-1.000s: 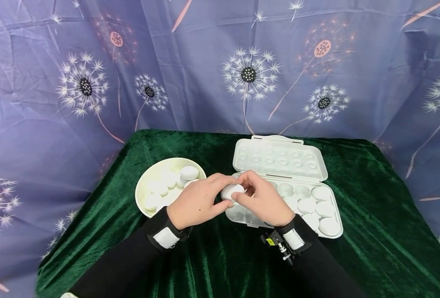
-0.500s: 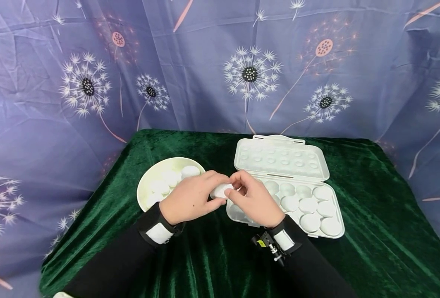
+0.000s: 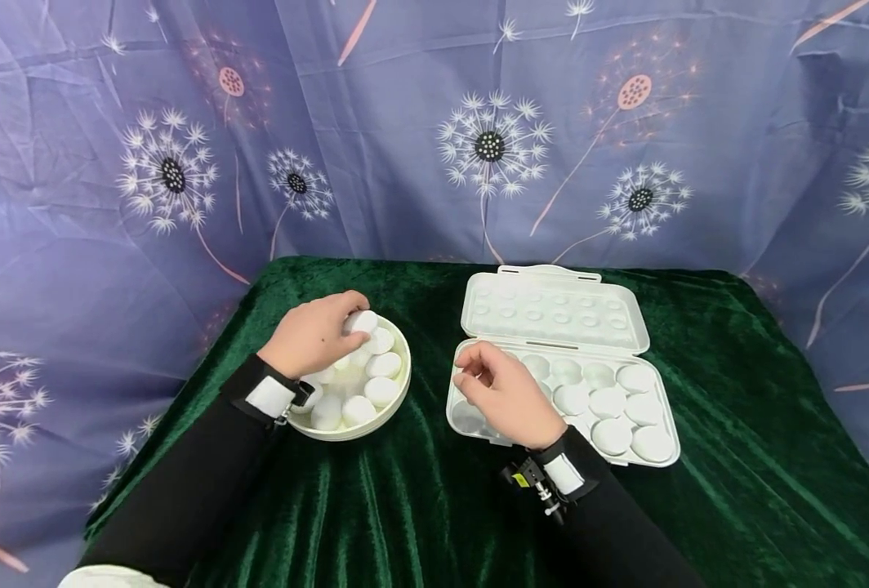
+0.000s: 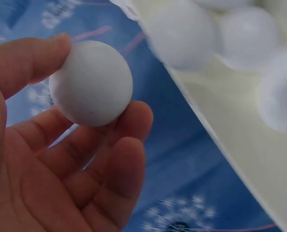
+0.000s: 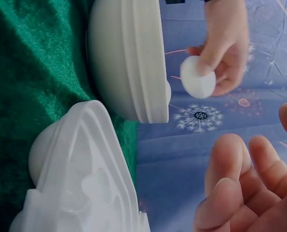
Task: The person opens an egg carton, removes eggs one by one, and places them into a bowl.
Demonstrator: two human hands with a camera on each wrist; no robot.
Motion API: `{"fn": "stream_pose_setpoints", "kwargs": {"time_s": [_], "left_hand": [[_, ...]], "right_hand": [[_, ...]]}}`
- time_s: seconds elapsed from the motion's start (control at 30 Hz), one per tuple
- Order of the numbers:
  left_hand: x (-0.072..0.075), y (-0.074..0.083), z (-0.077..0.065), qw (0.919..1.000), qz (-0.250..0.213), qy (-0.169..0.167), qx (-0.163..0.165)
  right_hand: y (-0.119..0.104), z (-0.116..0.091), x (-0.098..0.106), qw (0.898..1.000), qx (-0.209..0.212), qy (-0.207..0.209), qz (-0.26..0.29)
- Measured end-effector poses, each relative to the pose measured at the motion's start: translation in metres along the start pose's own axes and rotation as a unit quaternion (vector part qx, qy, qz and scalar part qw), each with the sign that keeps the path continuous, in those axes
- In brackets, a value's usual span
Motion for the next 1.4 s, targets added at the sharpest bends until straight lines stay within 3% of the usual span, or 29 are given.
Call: {"fn": "stream_pose_setpoints", "kwargs": {"time_s": [0.1,0.23,0.5,0.83,0.93,1.07,1.27,1.4], "left_hand": [[-0.003,-0.021,0.004,0.9991,0.011,-0.015,0.038],[-0.01,-0.037,0.008,0.997,0.04,-0.031,0.058],[-0.018,-0.044,0.015,0.9934,0.086,-0.046,0.06],[-0.016,-0.048,0.011,0.9919,0.09,-0.052,0.074],[-0.013,-0.041,0.01,0.9936,0.086,-0.04,0.061],[-0.006,-0.018,0.007,0.9964,0.075,-0.02,0.036],[-0.006,0.038,-0.001,0.9964,0.061,0.009,-0.058],[-0.013,0.063,-0.01,0.9937,0.04,0.022,-0.102]], "right_hand": [[0.002,-0.001,-0.001,1.0,-0.009,-0.006,-0.01],[0.002,-0.001,-0.002,1.0,-0.007,-0.008,-0.013],[0.005,-0.003,-0.001,1.0,-0.003,-0.008,-0.01],[0.01,-0.006,0.002,1.0,-0.005,-0.017,-0.004],[0.013,-0.007,0.004,1.0,-0.009,-0.016,-0.005],[0.016,-0.008,0.005,1.0,-0.008,-0.013,-0.01],[0.02,-0.009,0.008,0.999,-0.008,-0.007,-0.033],[0.027,-0.013,0.014,0.998,-0.023,-0.003,-0.059]]}}
Point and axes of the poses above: each hand's wrist, its own z-axis towards the middle knuckle, its own x-axis out of the back of the hand, y = z × x, the point moved 9 cm from there along z, towards the middle knuckle, and after that the axes turned 13 degrees about -z, right-handed, at the moved point
